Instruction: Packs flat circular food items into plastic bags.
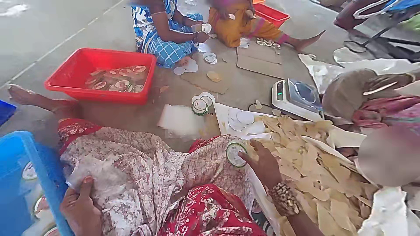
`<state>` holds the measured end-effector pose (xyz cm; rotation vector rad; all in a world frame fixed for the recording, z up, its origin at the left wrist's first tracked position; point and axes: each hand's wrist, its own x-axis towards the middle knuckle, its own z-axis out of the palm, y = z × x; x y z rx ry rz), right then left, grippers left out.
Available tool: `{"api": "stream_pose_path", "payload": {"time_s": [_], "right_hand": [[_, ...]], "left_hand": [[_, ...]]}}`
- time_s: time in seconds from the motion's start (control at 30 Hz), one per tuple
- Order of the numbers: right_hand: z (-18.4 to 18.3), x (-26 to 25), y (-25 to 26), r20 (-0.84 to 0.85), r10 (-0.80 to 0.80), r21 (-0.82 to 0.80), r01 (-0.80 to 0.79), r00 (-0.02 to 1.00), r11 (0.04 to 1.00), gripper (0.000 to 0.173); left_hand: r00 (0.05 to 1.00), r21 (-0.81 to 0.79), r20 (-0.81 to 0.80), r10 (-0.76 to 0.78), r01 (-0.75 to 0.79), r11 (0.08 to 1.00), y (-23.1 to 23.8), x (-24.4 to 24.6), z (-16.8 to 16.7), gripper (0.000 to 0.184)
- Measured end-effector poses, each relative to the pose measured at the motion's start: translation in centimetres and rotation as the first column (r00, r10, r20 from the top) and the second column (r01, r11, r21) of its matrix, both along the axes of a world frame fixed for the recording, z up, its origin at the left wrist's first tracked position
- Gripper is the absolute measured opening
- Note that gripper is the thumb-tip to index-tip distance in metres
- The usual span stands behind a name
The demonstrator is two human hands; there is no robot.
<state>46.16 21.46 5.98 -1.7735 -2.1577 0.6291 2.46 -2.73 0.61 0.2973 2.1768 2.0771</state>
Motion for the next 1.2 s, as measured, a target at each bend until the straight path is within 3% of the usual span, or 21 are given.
{"api": "stream_pose_path", "payload": {"time_s": [0.1, 0.13, 0.2, 0.3, 0.43, 0.47, 0.5, 0.6, 0.67, 0.83, 1.03, 1.2], "right_hand": [[-1.5, -1.0, 2.0, -0.055, -0.128, -0.242, 0.111, 0.99, 0.964, 0.109], [-1.6, -1.3, 2.2, -0.081, -0.145, -0.266, 0.119, 0.986, 0.957, 0.104], [-1.5, -1.6, 2.1, -0.237, -0.188, -0.301, 0.112, 0.953, 0.947, 0.077], [-0.5, -1.9, 0.4, -0.59, -0.274, -0.312, 0.098, 0.76, 0.945, 0.035], [0.0, -1.1, -2.3, -0.879, -0.143, -0.059, 0.194, 0.456, 0.979, 0.029], [-0.2, -0.7, -2.6, -0.897, -0.12, -0.037, 0.198, 0.424, 0.98, 0.03], [-0.7, -0.2, -2.8, -0.889, -0.112, -0.028, 0.192, 0.444, 0.981, 0.031], [-2.3, 0.8, -2.7, -0.713, -0.149, -0.01, 0.203, 0.686, 0.979, 0.034], [-2.6, 0.8, -2.6, -0.59, -0.179, -0.001, 0.221, 0.787, 0.975, 0.033], [-2.6, 0.2, -2.8, -0.491, -0.078, 0.126, 0.159, 0.868, 0.979, 0.039], [-2.7, 0.6, -2.8, -0.379, 0.052, 0.098, -0.015, 0.924, 0.995, 0.045], [-4.0, 0.9, -1.8, -0.445, 0.079, 0.119, -0.029, 0.892, 0.992, 0.045]], "left_hand": [[0.995, 0.053, 0.041, -0.088, 0.086, 0.995, 0.7, 1.9, 1.4, 0.005], [0.993, 0.064, 0.054, -0.109, 0.105, 0.992, 1.2, 2.5, 2.0, 0.006], [0.988, 0.097, 0.095, -0.126, 0.116, 0.988, 2.0, 3.8, 2.7, 0.008], [0.976, 0.2, 0.163, -0.147, 0.113, 0.973, 3.4, 5.7, 3.8, 0.015], [0.953, 0.275, 0.23, -0.196, 0.129, 0.953, 4.0, 7.4, 4.1, 0.017], [0.949, 0.288, 0.227, -0.218, 0.149, 0.946, 4.0, 7.7, 4.0, 0.018], [0.946, 0.292, 0.218, -0.241, 0.172, 0.941, 4.1, 8.0, 3.9, 0.019], [0.937, 0.272, 0.198, -0.287, 0.229, 0.935, 4.4, 9.0, 3.8, 0.018], [0.922, 0.247, 0.184, -0.34, 0.292, 0.924, 4.4, 9.6, 3.7, 0.016], [0.893, 0.287, 0.032, -0.449, 0.422, 0.86, 3.7, 11.0, 4.3, 0.018], [0.786, 0.289, -0.382, -0.486, 0.601, 0.745, 3.6, 11.1, 6.5, 0.012], [0.707, 0.302, -0.454, -0.542, 0.695, 0.653, 3.3, 11.7, 8.8, 0.009]]}}
